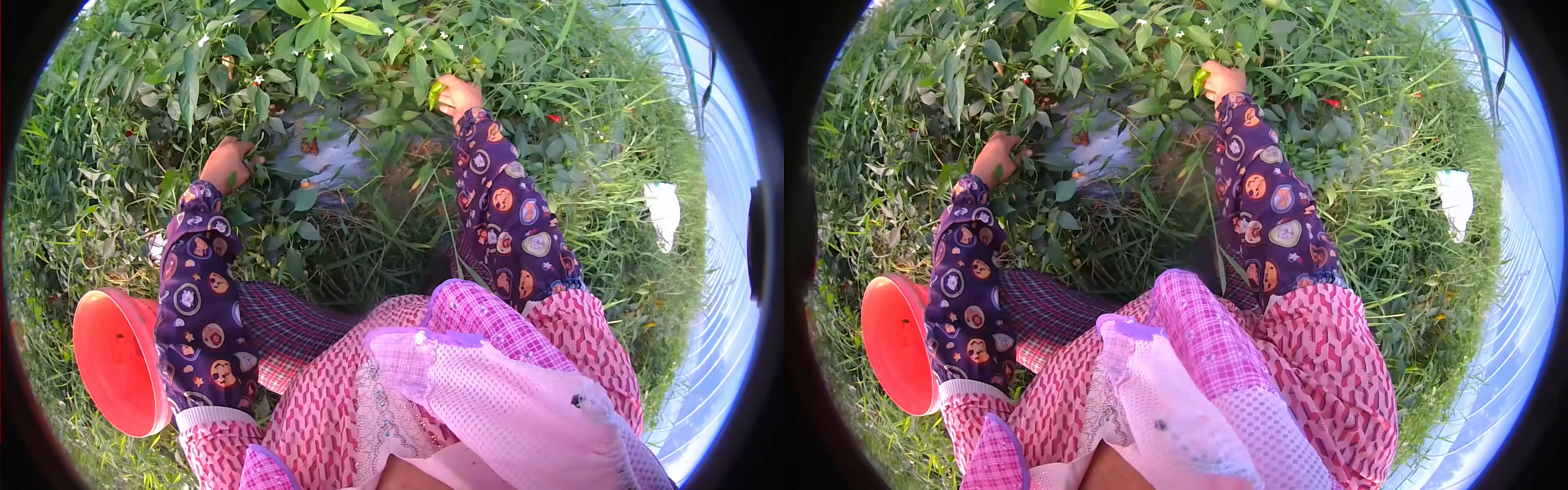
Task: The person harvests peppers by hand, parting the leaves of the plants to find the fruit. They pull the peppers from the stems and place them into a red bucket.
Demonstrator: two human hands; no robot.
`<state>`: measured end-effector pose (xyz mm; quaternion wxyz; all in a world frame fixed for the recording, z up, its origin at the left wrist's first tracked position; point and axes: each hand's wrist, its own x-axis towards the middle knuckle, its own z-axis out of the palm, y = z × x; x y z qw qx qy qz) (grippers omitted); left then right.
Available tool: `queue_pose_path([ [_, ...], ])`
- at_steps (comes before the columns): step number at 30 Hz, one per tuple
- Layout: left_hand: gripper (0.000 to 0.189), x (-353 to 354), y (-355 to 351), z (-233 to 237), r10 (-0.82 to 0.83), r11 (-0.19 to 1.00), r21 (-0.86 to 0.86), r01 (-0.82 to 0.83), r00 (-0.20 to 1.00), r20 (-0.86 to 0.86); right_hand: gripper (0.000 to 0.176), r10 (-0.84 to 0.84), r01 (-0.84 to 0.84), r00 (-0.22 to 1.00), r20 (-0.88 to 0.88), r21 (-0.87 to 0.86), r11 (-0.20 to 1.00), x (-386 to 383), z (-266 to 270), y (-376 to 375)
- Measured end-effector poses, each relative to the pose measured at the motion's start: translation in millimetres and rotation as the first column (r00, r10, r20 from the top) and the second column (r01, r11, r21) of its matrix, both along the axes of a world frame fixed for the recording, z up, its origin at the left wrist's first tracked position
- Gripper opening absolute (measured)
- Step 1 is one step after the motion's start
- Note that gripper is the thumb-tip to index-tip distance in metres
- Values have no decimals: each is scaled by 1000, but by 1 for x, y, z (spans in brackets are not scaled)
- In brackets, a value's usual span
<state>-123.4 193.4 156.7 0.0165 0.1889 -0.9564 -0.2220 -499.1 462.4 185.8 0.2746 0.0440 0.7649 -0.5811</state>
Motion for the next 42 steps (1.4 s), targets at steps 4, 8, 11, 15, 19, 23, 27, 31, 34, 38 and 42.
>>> queue_pose_path([
  [4, 37, -16, 28, 40, -19, 997, -66, 28, 991, 134, 29, 90, -64, 993, 81, -282, 957, 27, 43, -5],
  [8, 46, -46, 60, 61, -122, 988, -109, 113, 989, -80, 22, 251, -234, 968, 3, -350, 907, 95, 85, -10],
  [11, 39, -72, 86, 69, -189, 982, -57, 180, 930, -314, 22, 259, -270, 962, -88, -174, 947, 101, 68, -11],
  [15, 27, -99, 104, 77, -81, 956, 239, 172, 933, -350, 31, 220, -226, 973, -67, -108, 968, 96, 84, -6],
  [19, 28, -130, 107, 66, 131, 719, 689, 91, 956, -262, 31, 268, -250, 963, 25, -286, 925, 90, 92, 5],
  [23, 49, -184, 117, 85, 232, 211, 971, -114, 971, 64, 29, 392, -368, 917, 70, -230, 901, 95, 90, 4],
  [27, 37, -242, 137, 55, 133, -233, 971, -60, 987, 93, 33, 712, -289, 367, -598, 655, 699, 102, 81, 13],
  [31, 22, -245, 163, 44, 293, -91, 992, 83, 955, -53, 40, 815, -293, 357, -456, 774, 561, 101, 96, 27],
  [34, 20, -247, 158, 22, 238, -127, 988, -91, 964, 120, 36, 805, -415, 454, -383, 709, 571, 94, 97, 29],
  [38, 33, -236, 168, -2, 340, -188, 931, 311, 911, -235, 32, 801, -626, 279, -530, 532, 570, 75, 73, 36],
  [42, 20, -241, 179, 49, 225, -463, 883, 77, 974, 33, 22, 851, -614, 152, -503, 626, 480, 86, 76, 37],
])
